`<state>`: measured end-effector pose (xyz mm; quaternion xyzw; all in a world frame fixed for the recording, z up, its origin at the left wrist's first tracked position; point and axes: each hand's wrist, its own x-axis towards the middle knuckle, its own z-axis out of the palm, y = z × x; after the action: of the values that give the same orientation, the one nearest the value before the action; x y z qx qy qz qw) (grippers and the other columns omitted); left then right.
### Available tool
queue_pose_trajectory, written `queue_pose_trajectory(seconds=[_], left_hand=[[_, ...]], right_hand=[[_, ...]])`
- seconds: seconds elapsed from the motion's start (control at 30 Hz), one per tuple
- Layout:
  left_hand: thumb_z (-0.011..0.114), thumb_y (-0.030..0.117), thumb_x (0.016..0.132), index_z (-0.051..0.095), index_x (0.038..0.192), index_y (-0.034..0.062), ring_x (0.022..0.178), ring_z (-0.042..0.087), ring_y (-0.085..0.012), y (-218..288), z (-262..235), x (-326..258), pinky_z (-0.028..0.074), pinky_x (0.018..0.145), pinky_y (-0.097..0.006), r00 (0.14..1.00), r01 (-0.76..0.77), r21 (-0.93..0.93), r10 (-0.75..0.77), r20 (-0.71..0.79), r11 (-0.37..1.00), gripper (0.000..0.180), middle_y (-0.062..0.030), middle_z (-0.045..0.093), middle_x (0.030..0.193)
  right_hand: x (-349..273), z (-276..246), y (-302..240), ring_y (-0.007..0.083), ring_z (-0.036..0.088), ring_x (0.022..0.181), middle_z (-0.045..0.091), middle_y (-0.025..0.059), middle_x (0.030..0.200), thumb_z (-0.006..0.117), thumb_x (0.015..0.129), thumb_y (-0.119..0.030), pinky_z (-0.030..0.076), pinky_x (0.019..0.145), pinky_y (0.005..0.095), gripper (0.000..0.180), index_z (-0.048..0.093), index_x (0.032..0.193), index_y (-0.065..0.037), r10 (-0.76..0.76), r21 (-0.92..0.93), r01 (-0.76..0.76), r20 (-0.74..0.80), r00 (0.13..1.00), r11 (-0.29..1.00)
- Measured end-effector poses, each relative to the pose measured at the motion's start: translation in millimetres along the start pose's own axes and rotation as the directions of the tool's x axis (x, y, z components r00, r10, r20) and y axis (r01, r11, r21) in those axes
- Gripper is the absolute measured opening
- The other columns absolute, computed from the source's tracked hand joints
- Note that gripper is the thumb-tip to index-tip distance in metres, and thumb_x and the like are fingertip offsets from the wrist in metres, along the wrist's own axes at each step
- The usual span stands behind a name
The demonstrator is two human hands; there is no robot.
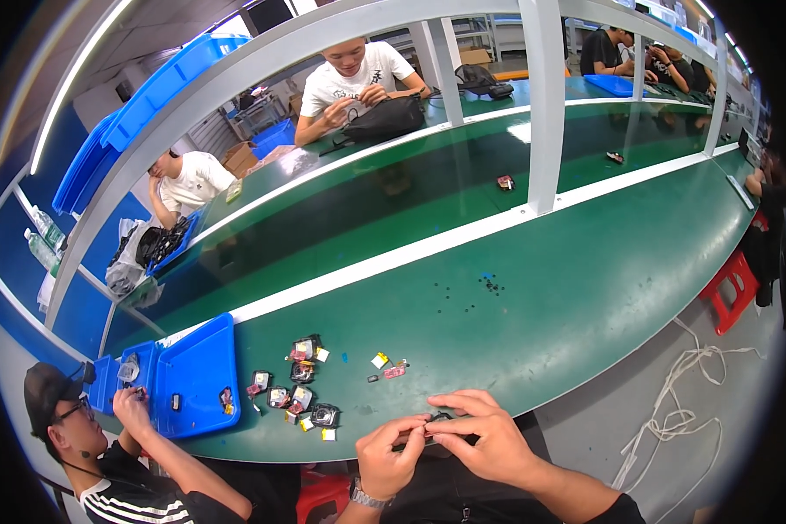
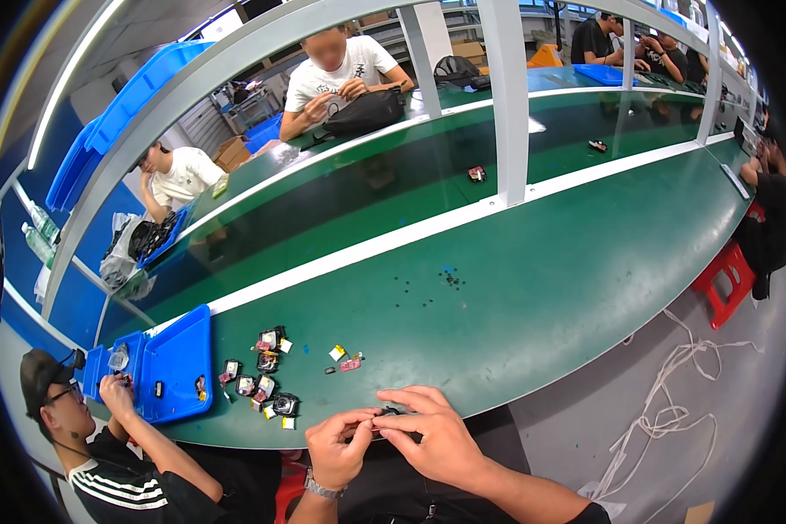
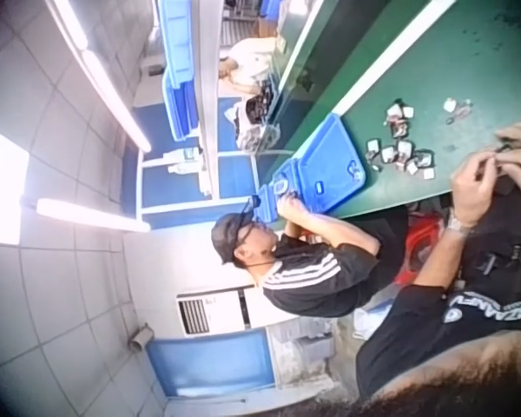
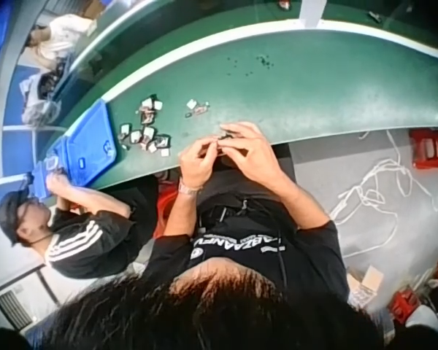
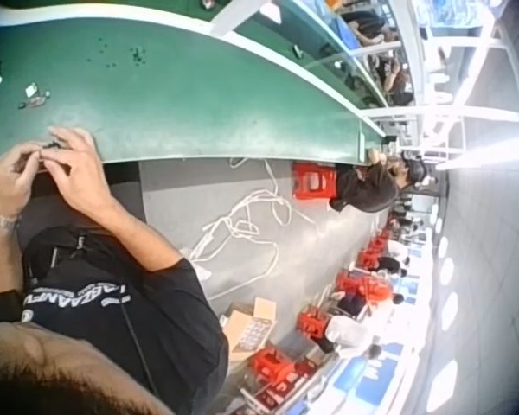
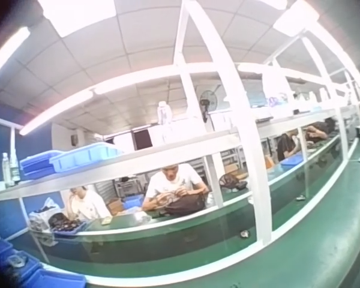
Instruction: Assembling small electronic components and circuit boards at a factory workbench.
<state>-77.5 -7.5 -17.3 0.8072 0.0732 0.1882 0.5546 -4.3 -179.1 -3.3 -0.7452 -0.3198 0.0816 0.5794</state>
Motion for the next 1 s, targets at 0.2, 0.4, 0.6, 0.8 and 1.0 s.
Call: queue_pose_trajectory(seconds=[0.2, 0.4, 0.6, 0.8, 1.0], left_hand=[[0.067, -0.004, 0.093, 0.070, 0.100, -0.0082, 0.090, 0.077, -0.0197, -4, -1, 8, 0.064, 0.078, -0.031, 0.998, 0.055, -0.089, -0.054, 0.018, 0.994, 0.009, -0.0158, 0.077, 0.105], [0.058, 0.000, 0.102, 0.059, 0.113, -0.0075, 0.098, 0.074, -0.0265, -11, -24, 11, 0.063, 0.087, -0.038, 0.986, 0.143, -0.480, -0.165, -0.004, 0.865, 0.013, -0.0218, 0.070, 0.116], [0.057, 0.003, 0.100, 0.065, 0.098, -0.0040, 0.073, 0.068, -0.0136, 125, -110, 115, 0.056, 0.065, -0.027, 0.755, -0.473, 0.112, 0.467, -0.459, 0.874, 0.011, -0.0142, 0.073, 0.093], [0.065, 0.021, 0.092, 0.074, 0.097, 0.0046, 0.086, 0.072, -0.0338, 269, -259, 300, 0.055, 0.083, -0.042, 0.355, -0.233, 0.843, 0.849, -0.390, 0.485, 0.019, -0.0162, 0.074, 0.089], [0.062, 0.016, 0.088, 0.074, 0.094, 0.0081, 0.094, 0.068, -0.0366, 272, -255, 341, 0.052, 0.086, -0.047, 0.453, -0.101, 0.965, 0.875, -0.172, 0.242, 0.015, -0.0169, 0.073, 0.096]], right_hand=[[5, -2, 1, 0.0298, 0.055, 0.125, 0.067, 0.0056, 0.134, 0.075, 0.090, -0.010, 0.053, 0.098, 0.0379, 0.020, 0.080, 0.109, -0.012, -0.019, -0.029, 0.019, 0.003, 1.000, 0.999], [11, -14, 3, 0.0290, 0.060, 0.113, 0.071, 0.0063, 0.123, 0.078, 0.085, -0.012, 0.051, 0.096, 0.0377, 0.016, 0.082, 0.100, -0.013, -0.116, -0.163, 0.112, -0.016, 0.993, 0.980], [19, -25, 23, 0.0256, 0.061, 0.105, 0.073, 0.0044, 0.115, 0.080, 0.079, -0.010, 0.054, 0.087, 0.0366, 0.014, 0.082, 0.092, -0.012, -0.154, -0.142, 0.133, -0.147, 0.977, 0.981], [18, -19, 24, 0.0253, 0.063, 0.104, 0.074, 0.0035, 0.110, 0.079, 0.077, -0.010, 0.054, 0.086, 0.0366, 0.013, 0.082, 0.090, -0.012, -0.157, -0.168, 0.126, -0.191, 0.969, 0.978], [16, -28, 31, 0.0253, 0.062, 0.111, 0.072, 0.0017, 0.117, 0.076, 0.084, -0.018, 0.054, 0.090, 0.0357, 0.013, 0.082, 0.095, -0.014, -0.136, -0.203, 0.104, -0.154, 0.979, 0.974]])
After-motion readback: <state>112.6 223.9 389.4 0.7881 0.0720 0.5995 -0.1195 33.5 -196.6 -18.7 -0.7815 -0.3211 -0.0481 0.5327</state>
